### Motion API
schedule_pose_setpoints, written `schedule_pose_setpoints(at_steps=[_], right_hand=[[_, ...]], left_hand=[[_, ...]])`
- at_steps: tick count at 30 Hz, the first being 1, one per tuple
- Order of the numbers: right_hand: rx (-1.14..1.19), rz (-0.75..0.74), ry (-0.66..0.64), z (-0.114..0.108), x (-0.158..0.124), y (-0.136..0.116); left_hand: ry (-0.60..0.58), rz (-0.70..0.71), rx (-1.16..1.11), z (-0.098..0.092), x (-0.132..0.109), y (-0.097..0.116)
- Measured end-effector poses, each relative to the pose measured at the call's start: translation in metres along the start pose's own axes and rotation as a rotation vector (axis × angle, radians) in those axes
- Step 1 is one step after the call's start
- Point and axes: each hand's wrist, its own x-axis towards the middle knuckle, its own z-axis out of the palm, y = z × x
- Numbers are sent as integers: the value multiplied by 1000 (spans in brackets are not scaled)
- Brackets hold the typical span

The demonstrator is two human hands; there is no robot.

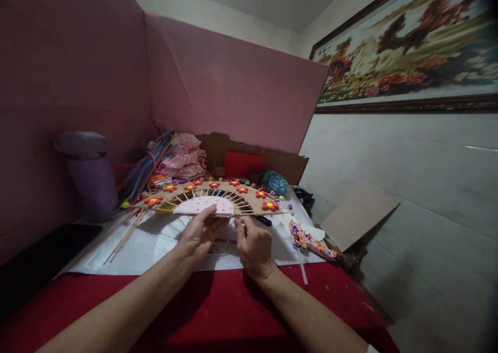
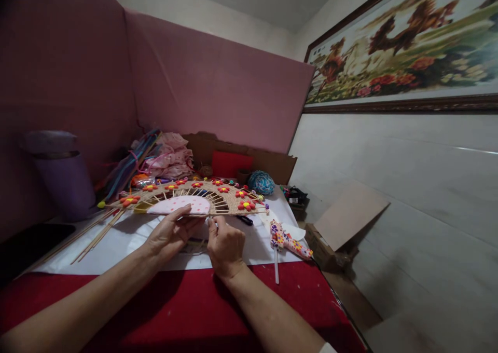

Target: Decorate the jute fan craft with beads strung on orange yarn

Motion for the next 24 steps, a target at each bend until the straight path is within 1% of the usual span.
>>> schedule_pose_setpoints(at_steps=[6,10,15,18,24], right_hand=[[44,-63,39,1,1,2],[62,-67,35,1,1,2],[84,-82,36,1,0,2],[88,-91,38,1,0,2],[93,-115,32,1,0,2]], left_hand=[[3,8,-28,-3,5,0],[-3,6,-48,-5,7,0],[-6,18,-72,-3,6,4],[-7,22,-44,-3,8,7],[-67,31,31,-6,12,6]])
